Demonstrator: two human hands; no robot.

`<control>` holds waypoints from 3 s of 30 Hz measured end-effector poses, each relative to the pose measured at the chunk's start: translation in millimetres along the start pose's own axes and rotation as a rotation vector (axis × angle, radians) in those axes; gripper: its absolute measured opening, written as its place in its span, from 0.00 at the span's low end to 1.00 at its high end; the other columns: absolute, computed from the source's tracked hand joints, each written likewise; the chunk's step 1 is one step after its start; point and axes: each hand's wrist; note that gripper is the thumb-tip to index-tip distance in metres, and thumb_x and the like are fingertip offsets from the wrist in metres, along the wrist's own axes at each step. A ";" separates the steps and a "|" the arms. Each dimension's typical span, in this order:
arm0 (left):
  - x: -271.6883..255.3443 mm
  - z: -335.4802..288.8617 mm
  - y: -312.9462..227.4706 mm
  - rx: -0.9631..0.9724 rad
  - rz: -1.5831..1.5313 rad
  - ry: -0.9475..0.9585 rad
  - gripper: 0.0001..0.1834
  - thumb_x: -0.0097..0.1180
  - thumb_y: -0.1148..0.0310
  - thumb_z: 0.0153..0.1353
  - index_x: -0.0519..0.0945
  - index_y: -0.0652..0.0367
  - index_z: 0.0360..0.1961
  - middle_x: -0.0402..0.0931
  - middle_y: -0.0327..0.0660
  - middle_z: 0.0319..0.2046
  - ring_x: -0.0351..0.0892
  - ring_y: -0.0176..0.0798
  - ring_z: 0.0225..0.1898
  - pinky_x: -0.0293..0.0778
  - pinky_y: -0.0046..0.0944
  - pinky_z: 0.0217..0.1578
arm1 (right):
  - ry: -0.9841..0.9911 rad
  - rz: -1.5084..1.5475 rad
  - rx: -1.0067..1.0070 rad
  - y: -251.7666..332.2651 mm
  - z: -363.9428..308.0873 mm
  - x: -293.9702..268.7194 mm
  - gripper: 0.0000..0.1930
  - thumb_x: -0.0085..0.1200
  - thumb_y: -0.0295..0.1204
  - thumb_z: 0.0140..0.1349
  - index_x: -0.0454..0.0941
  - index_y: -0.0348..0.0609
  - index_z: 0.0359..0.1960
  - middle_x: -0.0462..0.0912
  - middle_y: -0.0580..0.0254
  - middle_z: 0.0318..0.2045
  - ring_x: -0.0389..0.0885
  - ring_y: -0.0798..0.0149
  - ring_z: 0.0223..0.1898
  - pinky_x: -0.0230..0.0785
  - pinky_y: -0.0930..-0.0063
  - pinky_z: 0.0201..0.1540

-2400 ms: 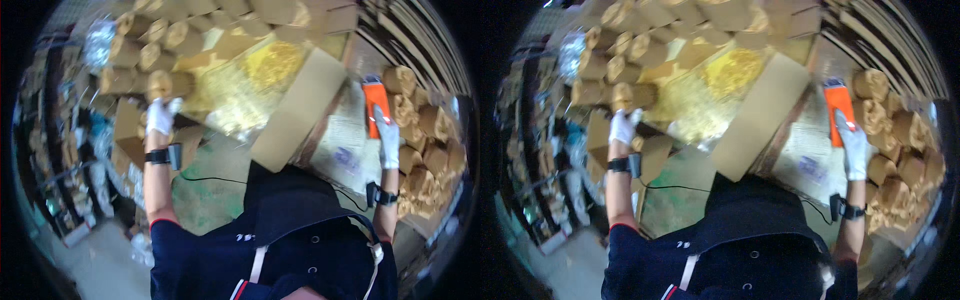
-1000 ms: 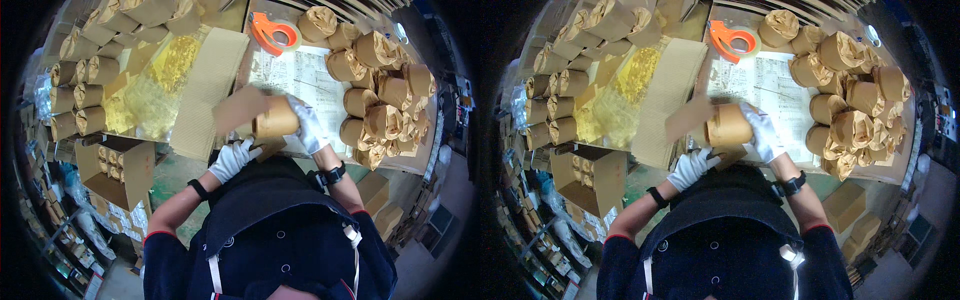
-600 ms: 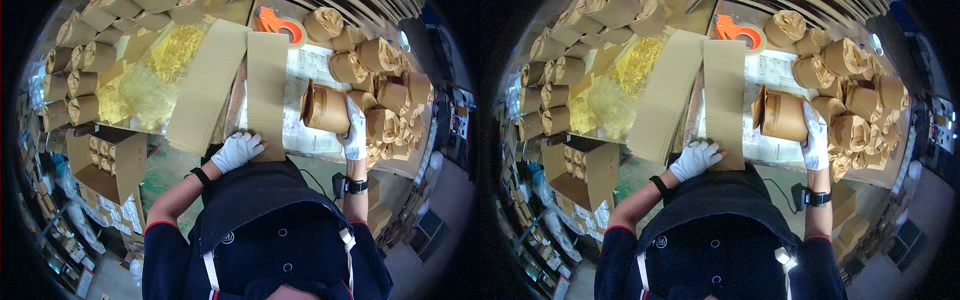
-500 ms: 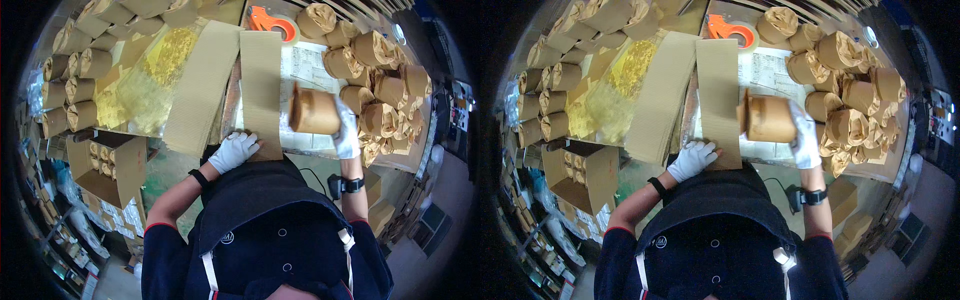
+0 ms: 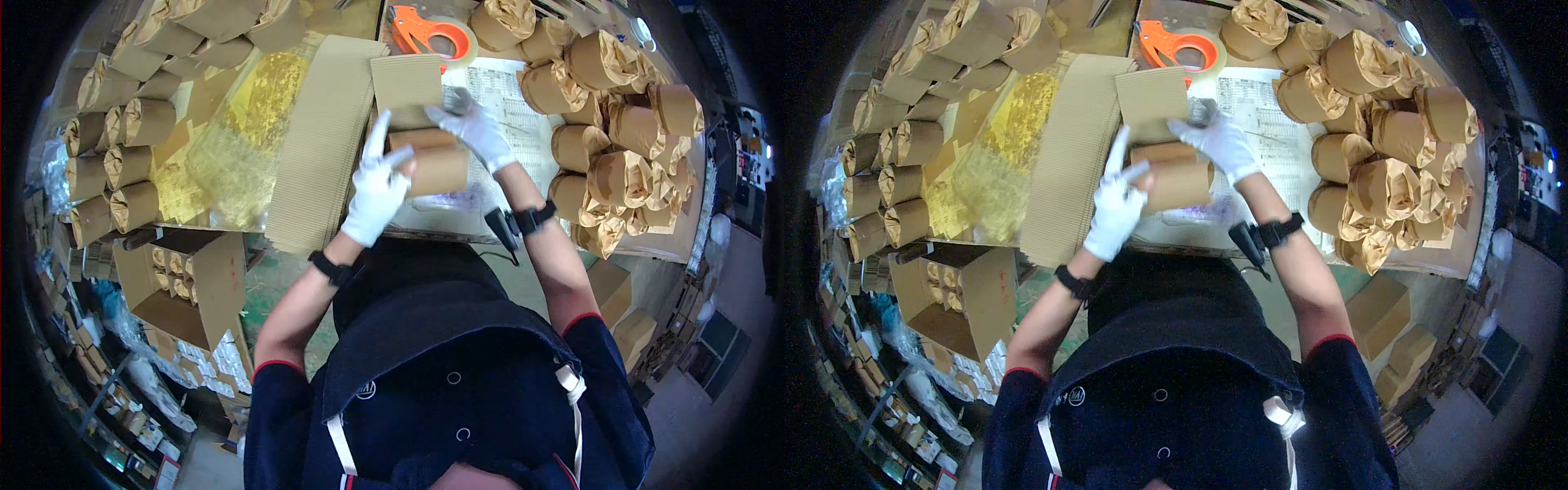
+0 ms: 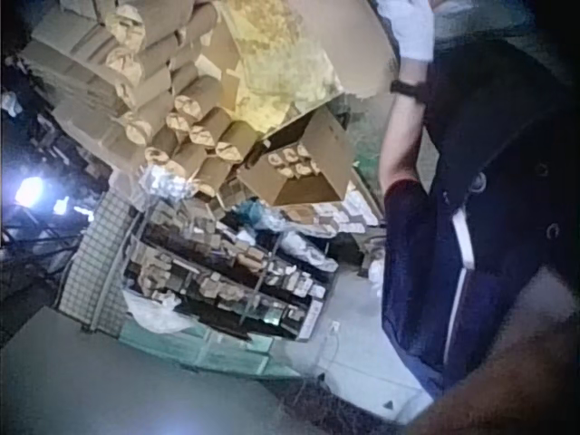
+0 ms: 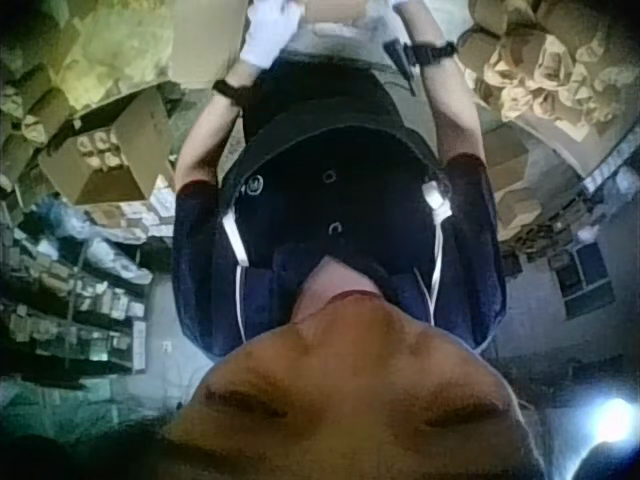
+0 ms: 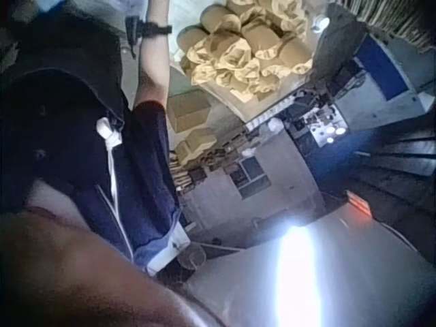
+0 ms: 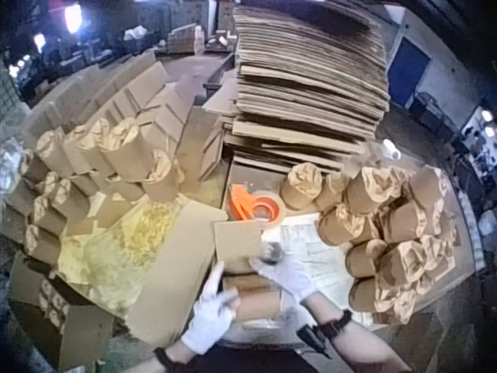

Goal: The recorder wraps cylindrical objects in corrugated paper and secures them with adhesive tape using a handheld tape dispenser.

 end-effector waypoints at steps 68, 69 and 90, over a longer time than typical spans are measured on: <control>-70.3 -45.8 -47.2 -0.596 0.403 0.563 0.38 0.63 0.60 0.52 0.67 0.60 0.64 0.81 0.59 0.36 0.83 0.62 0.38 0.79 0.53 0.42 | -0.052 -0.301 0.119 33.8 -52.7 -51.3 0.32 0.57 0.60 0.55 0.82 0.35 0.31 0.78 0.46 0.15 0.81 0.50 0.20 0.72 0.60 0.26; -65.8 -46.7 -43.6 -0.627 0.360 0.546 0.33 0.57 0.59 0.53 0.71 0.62 0.61 0.81 0.59 0.30 0.82 0.63 0.32 0.79 0.57 0.37 | -0.182 -0.389 -0.087 25.6 -18.5 -38.9 0.32 0.57 0.60 0.55 0.81 0.36 0.29 0.79 0.47 0.16 0.81 0.50 0.19 0.72 0.60 0.25; -376.2 -1.8 151.5 -0.786 -0.300 -0.440 0.18 0.42 0.64 0.71 0.71 0.71 0.51 0.79 0.55 0.42 0.81 0.49 0.40 0.81 0.44 0.42 | -0.504 -0.553 -0.394 -22.3 -62.8 -30.1 0.16 0.64 0.18 0.48 0.83 0.43 0.41 0.84 0.57 0.39 0.82 0.54 0.41 0.75 0.64 0.45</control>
Point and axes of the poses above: each hand's wrist, its own z-axis towards the middle knuckle, its own x-axis out of the palm, y = z × x
